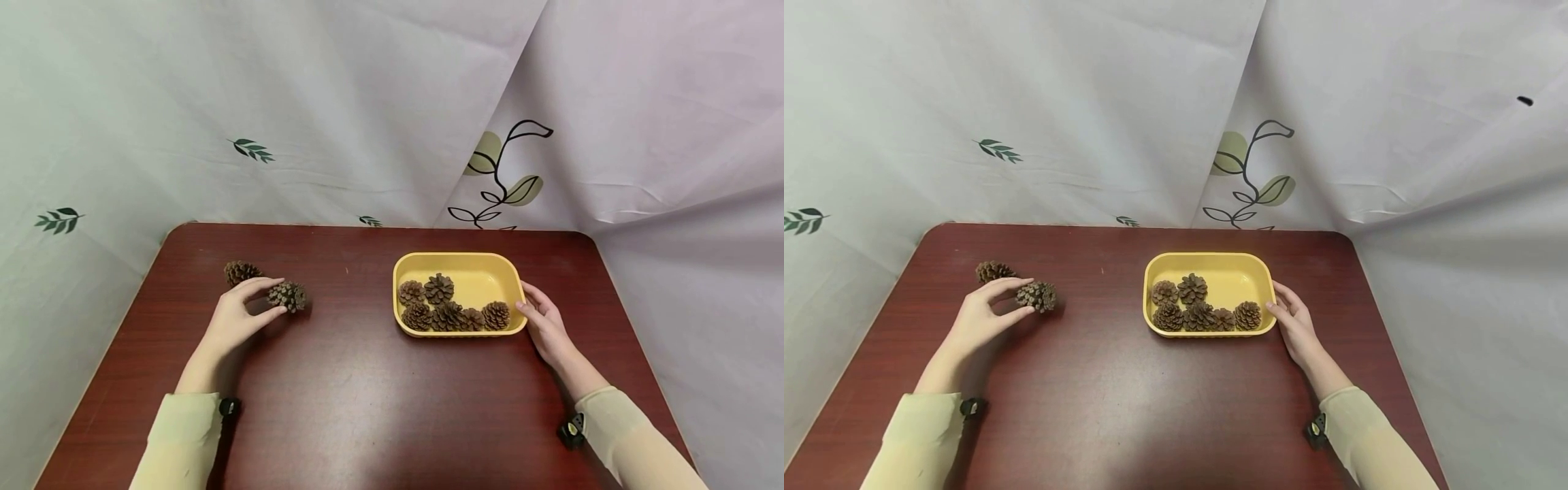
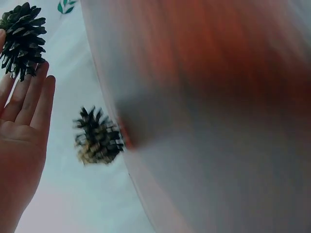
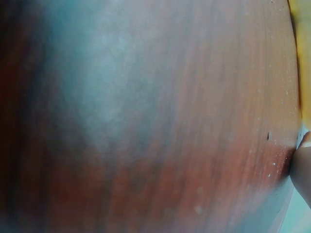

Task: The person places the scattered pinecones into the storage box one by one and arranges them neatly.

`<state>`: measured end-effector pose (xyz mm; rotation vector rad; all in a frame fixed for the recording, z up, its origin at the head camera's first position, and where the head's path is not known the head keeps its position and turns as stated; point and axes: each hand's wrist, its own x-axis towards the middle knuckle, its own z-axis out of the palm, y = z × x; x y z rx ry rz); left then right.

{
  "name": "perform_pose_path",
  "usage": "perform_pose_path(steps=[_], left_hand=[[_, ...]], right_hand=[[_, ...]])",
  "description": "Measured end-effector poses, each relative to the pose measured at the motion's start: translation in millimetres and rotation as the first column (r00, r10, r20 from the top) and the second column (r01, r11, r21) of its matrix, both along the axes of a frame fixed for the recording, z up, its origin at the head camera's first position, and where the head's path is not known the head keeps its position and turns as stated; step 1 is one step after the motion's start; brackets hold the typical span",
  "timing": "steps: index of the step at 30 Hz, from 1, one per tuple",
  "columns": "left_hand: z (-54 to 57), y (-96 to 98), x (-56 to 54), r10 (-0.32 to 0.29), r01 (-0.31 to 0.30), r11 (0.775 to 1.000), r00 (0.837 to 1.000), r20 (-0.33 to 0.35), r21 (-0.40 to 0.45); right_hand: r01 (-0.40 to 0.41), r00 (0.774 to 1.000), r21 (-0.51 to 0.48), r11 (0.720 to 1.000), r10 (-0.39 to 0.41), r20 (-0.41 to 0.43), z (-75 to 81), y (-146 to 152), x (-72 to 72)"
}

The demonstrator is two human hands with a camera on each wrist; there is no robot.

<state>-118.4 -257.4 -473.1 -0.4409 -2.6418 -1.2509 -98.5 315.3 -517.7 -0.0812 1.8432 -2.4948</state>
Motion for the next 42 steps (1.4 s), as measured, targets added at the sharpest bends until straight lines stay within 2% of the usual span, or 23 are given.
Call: perform_pose_path(steps=[8, 13, 23, 27, 32, 38, 42], left_hand=[[0.3, 25.5, -12.0, -0.058, 0.058, 0.998, 0.998, 0.003, 0.018], [-0.2, 42.4, -20.2, -0.098, 0.098, 0.995, 0.995, -0.018, 0.017], [3.4, 78.4, -35.8, -0.17, 0.169, 0.985, 0.985, 0.034, 0.045], [6.1, 94.7, -41.7, -0.2, 0.199, 0.979, 0.98, 0.019, 0.053], [10.1, 116.2, -49.5, -0.249, 0.252, 0.965, 0.967, -0.044, 0.074], [20.7, 142.3, -60.6, -0.307, 0.312, 0.943, 0.95, -0.061, 0.115], [28.2, 159.1, -68.3, -0.343, 0.349, 0.932, 0.936, -0.075, 0.094]], right_hand=[[0.015, 1.0, -0.027, 1.0, -0.015, 0.003, -0.4, -1, -0.4], [0.02, 1.0, -0.021, 1.0, -0.02, -0.005, -0.7, -2, -0.5], [0.014, 1.0, -0.002, 1.0, -0.014, -0.014, -1.3, -3, -0.7], [0.02, 1.0, -0.004, 1.0, -0.02, -0.005, -0.8, -3, -1.0], [0.021, 1.0, -0.008, 1.0, -0.021, 0.003, 0.9, -4, -1.1], [0.024, 1.0, -0.005, 1.0, -0.024, 0.0, 1.8, -4, -0.4], [0.023, 1.0, -0.002, 1.0, -0.023, 0.003, 1.7, -3, 0.0]])
